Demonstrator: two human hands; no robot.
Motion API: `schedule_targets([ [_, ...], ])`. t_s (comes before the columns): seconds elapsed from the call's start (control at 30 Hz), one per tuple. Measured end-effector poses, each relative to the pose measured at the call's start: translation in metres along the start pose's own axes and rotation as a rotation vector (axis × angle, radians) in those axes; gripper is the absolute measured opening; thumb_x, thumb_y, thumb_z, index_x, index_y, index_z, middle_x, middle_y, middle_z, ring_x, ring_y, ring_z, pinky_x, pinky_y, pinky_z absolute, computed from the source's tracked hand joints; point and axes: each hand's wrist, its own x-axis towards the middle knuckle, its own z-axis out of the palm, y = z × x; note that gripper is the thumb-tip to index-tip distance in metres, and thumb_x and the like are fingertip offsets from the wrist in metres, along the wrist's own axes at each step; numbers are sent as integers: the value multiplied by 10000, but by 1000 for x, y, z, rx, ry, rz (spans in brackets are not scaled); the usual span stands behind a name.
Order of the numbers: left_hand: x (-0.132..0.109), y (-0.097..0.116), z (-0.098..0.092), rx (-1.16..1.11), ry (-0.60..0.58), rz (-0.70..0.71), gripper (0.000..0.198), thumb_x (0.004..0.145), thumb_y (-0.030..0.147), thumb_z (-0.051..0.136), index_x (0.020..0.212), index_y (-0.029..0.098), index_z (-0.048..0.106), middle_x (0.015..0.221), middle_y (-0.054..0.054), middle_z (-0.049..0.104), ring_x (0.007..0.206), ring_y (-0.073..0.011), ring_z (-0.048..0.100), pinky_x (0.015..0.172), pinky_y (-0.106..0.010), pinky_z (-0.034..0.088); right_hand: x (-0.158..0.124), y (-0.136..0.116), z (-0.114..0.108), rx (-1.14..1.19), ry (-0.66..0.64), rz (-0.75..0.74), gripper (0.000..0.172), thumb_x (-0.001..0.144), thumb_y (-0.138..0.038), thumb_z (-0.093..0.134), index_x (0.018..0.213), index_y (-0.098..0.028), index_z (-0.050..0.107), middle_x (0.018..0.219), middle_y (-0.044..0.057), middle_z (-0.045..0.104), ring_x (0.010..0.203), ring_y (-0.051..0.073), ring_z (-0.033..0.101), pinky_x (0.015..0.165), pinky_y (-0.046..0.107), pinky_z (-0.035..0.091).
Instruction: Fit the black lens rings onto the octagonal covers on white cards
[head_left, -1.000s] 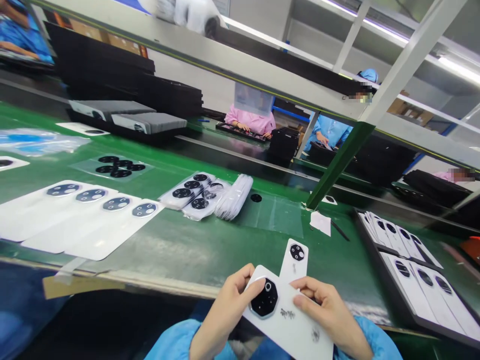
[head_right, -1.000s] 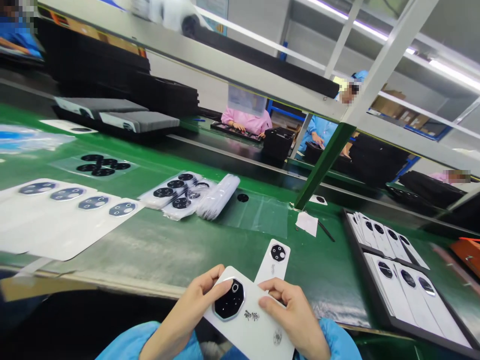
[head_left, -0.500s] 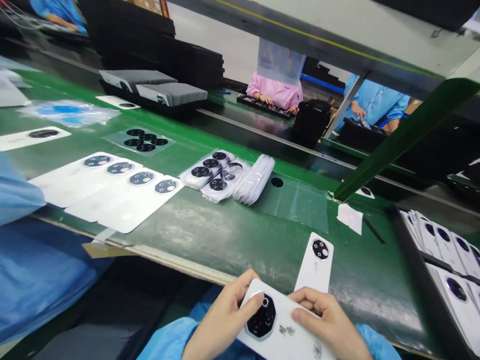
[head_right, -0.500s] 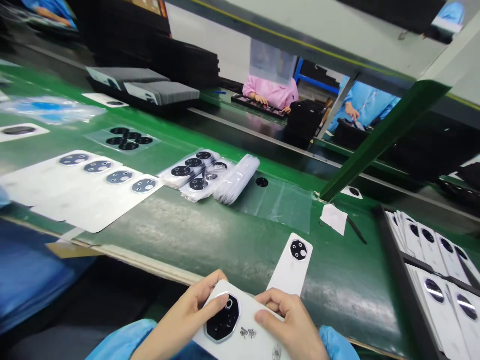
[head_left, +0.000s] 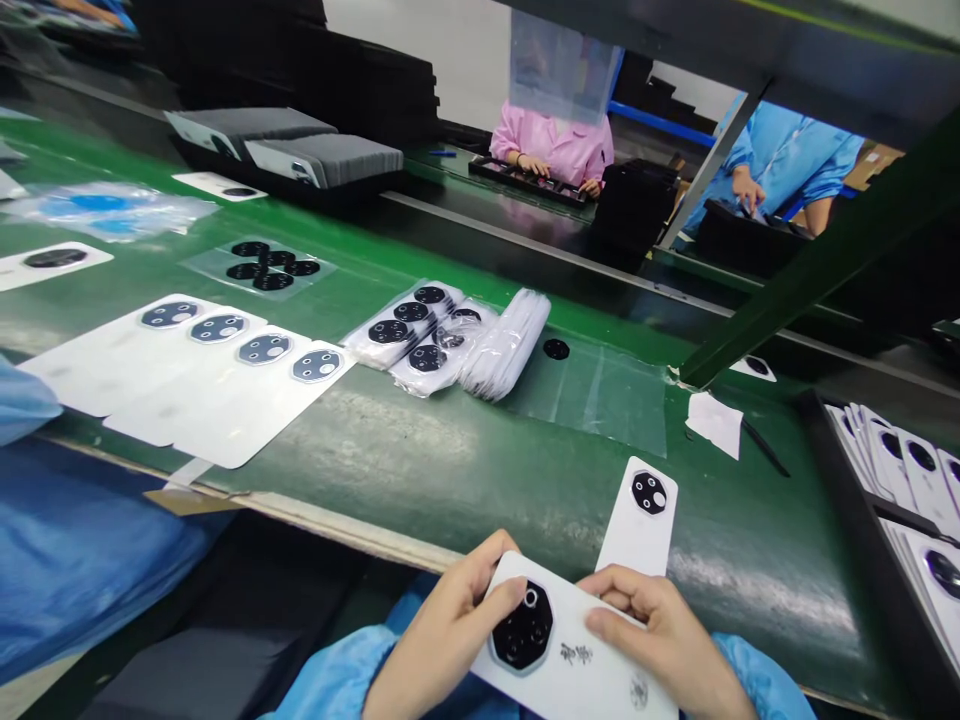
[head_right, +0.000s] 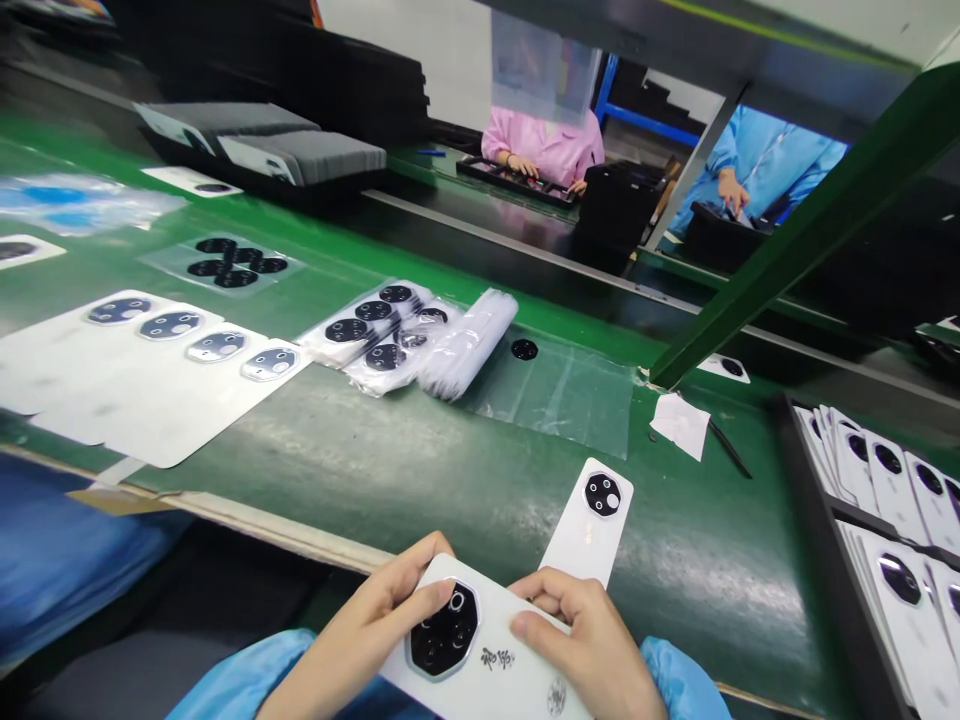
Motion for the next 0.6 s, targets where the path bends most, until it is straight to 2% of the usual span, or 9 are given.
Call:
schedule_targets([
  [0.23, 1, 2, 2, 67, 23, 0, 352, 827, 523, 490, 704, 207, 397, 611, 52, 382, 556, -109, 368, 498, -204, 294, 4, 0, -5, -10, -26, -8, 375, 769, -483, 623, 914, -139, 667, 609, -1, 582, 537, 105, 481, 492, 204, 318],
  [0.4, 2, 12, 4, 280, 49, 59, 288, 876, 463, 427, 740, 210, 434, 642, 43, 405, 595, -127, 419, 540, -214, 326, 4, -9, -17, -118, -8, -51, 343, 797, -464, 588, 926, -158, 675, 607, -3, 578, 543, 118, 491, 500, 219, 332],
  [0.5, 15, 27, 3, 417, 40, 122, 237, 893, 420, 404, 801, 215, 480, 642, 44, 448, 595, -132, 450, 548, -216, 329, 8, -20, -32, -202, 33, -94, 316, 809, -441, 577, 936, -172, 682, 623, 1, 593, 554, 125, 505, 502, 222, 343],
  [0.6, 45, 42, -2, 491, 28, 154, 192, 873, 384, 439, 921, 223, 531, 611, 56, 466, 555, -133, 447, 522, -218, 312, 24, -34, -51, -260, 86, -135, 303, 810, -428, 578, 939, -177, 686, 625, -6, 594, 556, 123, 511, 506, 220, 348],
])
